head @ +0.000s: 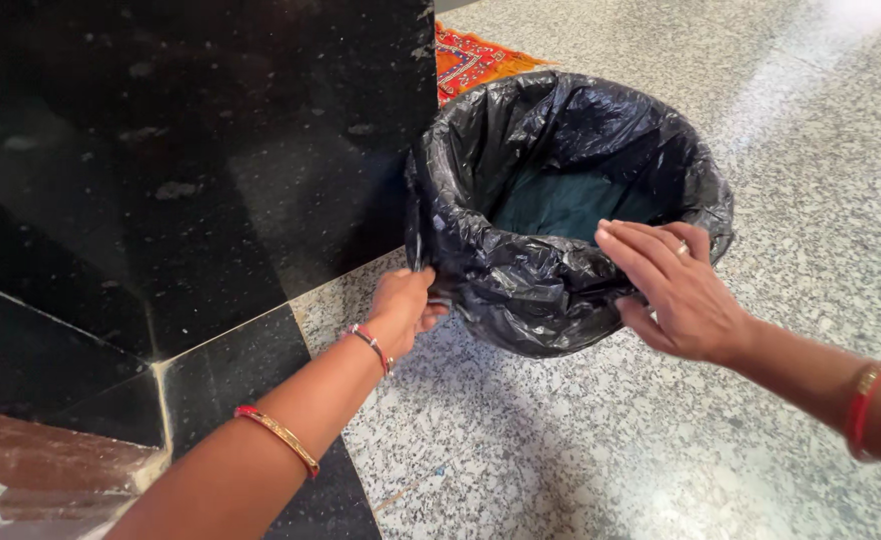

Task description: The person places a black plastic trash bag into a blue bucket and adjusts the bag's edges around the rim to fit properly. The person repeatedly smooths and tucks the bag's opening to ensure it lines the bucket.

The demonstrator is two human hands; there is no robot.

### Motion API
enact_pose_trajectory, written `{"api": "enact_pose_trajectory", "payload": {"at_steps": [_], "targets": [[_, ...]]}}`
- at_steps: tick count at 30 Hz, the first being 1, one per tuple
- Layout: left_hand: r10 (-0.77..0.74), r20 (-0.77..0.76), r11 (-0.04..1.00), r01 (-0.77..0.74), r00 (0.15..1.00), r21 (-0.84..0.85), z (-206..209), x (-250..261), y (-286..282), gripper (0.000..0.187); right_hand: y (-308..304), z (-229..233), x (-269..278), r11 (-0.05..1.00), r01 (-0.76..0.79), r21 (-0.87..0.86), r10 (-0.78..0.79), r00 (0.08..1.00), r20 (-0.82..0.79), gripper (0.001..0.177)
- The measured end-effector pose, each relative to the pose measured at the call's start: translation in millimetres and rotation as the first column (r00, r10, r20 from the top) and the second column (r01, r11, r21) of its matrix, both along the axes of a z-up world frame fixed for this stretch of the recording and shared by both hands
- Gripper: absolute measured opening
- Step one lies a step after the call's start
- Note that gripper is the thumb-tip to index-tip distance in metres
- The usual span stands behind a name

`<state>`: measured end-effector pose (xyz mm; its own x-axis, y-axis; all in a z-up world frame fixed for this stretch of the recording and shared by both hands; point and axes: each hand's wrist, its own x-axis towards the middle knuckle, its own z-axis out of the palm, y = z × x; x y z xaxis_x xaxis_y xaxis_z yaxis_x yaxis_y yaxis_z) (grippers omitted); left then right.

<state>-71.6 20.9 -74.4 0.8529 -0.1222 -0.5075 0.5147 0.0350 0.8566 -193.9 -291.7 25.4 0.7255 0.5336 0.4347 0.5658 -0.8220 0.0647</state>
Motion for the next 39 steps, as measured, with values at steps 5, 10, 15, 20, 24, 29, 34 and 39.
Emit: {"api": "enact_pose_trajectory", "payload": {"at_steps": [5,10,15,20,24,29,34,39], "targets": [[0.04,-0.055,0.922,-0.058,0.998,-0.383,42,15,-4,0.031,21,-4,-10,0.994,-0.096,-0.047,0.099,0.992,0.073,0.096],[-0.002,0.041,0.787,0.026,0.999,-0.617,72,20,-17,0.029,33,-5,-1,0.963,0.161,-0.217,-0.135,0.982,0.13,0.09],[0.03,0.097,0.775,0.038,0.995,-0.63,59,30,-18,0.029,22,0,13,0.916,0.224,-0.333,-0.247,0.969,-0.027,0.08],[0.038,0.074,0.93,-0.009,0.997,-0.367,13,31,-10,0.023,14,-6,12,0.951,0.154,-0.268,-0.147,0.988,0.045,0.071],[0.069,-0.018,0.966,-0.072,0.997,-0.248,-13,22,-5,0.019,22,-18,6,0.866,0.176,-0.469,-0.133,0.983,0.124,0.078],[0.078,-0.108,0.921,-0.114,0.991,-0.372,4,-3,-11,0.068,26,-29,-7,0.914,-0.038,-0.404,0.135,0.967,0.216,0.071],[-0.144,-0.094,0.875,0.083,0.985,-0.477,36,-40,-38,0.094,31,-32,-6,0.812,0.01,-0.583,0.201,0.934,0.296,0.08],[-0.184,0.013,0.858,0.167,0.983,-0.486,23,-17,-47,0.07,34,-35,-25,0.924,-0.14,-0.357,0.176,0.982,0.07,0.061]]}}
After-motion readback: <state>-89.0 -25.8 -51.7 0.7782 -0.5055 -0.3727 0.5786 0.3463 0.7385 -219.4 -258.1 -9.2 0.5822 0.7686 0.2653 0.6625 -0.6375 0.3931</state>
